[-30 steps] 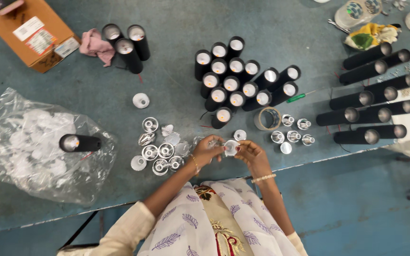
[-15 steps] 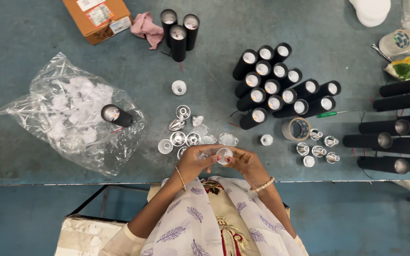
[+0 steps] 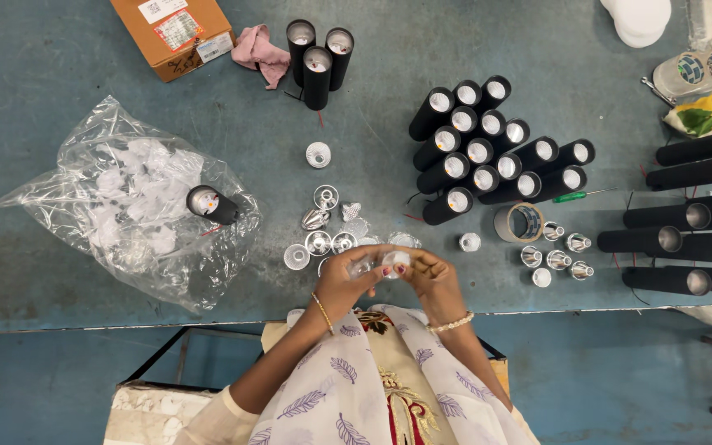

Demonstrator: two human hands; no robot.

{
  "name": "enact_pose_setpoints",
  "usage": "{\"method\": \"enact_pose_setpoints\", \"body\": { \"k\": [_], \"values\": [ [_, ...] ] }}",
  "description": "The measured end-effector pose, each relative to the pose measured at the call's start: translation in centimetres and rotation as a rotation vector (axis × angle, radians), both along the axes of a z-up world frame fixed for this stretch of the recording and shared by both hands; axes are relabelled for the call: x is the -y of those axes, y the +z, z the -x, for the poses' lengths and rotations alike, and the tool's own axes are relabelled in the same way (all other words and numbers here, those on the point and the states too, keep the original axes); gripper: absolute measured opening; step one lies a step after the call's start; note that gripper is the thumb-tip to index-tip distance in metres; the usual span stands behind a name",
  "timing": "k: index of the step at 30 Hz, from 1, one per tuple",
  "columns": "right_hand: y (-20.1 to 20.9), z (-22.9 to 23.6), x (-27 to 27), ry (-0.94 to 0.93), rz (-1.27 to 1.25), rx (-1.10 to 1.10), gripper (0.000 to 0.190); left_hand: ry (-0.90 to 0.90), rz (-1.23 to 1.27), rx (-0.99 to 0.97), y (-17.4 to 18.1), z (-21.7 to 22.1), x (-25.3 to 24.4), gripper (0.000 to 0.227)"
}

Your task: The person repeatedly picks small LED modules and clear plastic diffusers from a table, inserts the LED into the diffuser, and places the assembled unit on the table. The person handles multiple units one at a time without using tools.

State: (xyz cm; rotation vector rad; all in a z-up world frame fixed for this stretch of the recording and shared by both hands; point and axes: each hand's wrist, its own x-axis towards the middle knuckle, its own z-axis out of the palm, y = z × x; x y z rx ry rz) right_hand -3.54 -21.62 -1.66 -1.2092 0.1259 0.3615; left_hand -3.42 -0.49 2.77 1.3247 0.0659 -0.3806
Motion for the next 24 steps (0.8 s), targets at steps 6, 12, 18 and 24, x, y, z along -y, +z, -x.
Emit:
{"method": "enact_pose_setpoints", "body": {
  "k": [6,12,18,24],
  "values": [
    [0.9,-0.1,-1.2,-0.01,-0.118,-0.138,0.027,0.027,0.004,-0.014,-0.5,0.0,-0.2,0.042],
    [2.8,-1.3,0.4,0.351,-0.026,-0.209,0.042,-0.16,-0.195,-0.029,-0.1,-0.2,-1.9,0.038],
    [3.5,-1.2,-0.2,0.348,0.052,-0.123,0.035,-0.024,-0.343,0.245,-0.2,0.5,-1.6,0.03],
    [2.7,-0.6,-0.9,0.231,0.114,-0.109,0.034,-0.003,-0.393,0.092,0.2,0.7,-1.1,0.027]
  ]
}}
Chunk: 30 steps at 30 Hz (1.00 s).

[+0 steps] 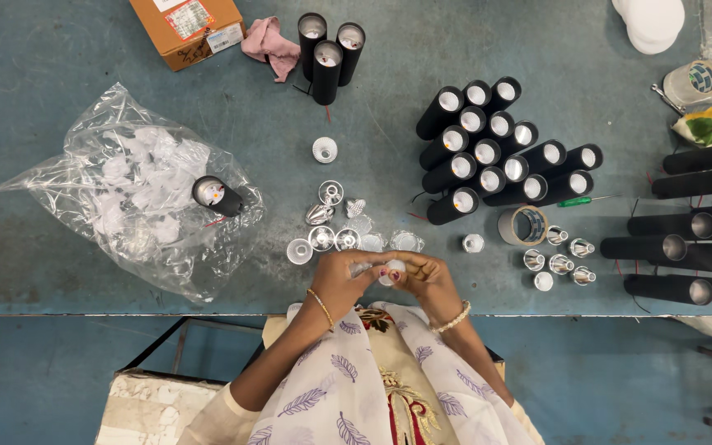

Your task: The person repeatedly picks small LED modules and clear plastic diffusers from a table, inserts the LED into the diffuser, and places the assembled unit on the table. The person handles multiple units one at a time without using tools.

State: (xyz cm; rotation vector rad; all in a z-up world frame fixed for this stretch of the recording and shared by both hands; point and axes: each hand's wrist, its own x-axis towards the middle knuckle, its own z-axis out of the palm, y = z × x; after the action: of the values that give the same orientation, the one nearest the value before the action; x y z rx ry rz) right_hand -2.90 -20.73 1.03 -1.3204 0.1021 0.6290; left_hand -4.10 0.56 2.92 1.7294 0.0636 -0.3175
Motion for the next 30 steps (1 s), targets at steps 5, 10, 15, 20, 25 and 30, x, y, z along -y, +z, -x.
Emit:
{"method": "enact_pose_setpoints", "body": {
  "k": [5,10,15,20,25,30],
  "values": [
    [-2.0,0.4,-0.8,-0.238,-0.258,-0.076,0.028,0.075,0.195,-0.071,1.5,-0.2,0.8,0.037],
    [-1.4,0.3,-0.6,-0.168,-0.318,-0.149,0.022,0.008,0.205,0.027,2.0,-0.4,0.3,0.038],
    [0.1,-0.4,0.2,0.117,-0.179,-0.111,0.054,-0.133,0.064,-0.066,2.4,-1.3,-1.0,0.03],
    [-0.3,0.1,-0.3,-0.007,-0.15,-0.035,0.038,-0.112,0.066,-0.014,2.7,-1.4,-0.5,0.028],
    [-1.2,0.1,0.1,-0.041,-0.205,0.03,0.031,-0.094,0.06,-0.022,1.5,-1.1,0.0,0.022],
    [-2.3,-0.2,0.0,-0.023,-0.243,-0.036,0.021,-0.093,0.105,0.052,-0.2,-1.4,0.6,0.027]
  ]
}}
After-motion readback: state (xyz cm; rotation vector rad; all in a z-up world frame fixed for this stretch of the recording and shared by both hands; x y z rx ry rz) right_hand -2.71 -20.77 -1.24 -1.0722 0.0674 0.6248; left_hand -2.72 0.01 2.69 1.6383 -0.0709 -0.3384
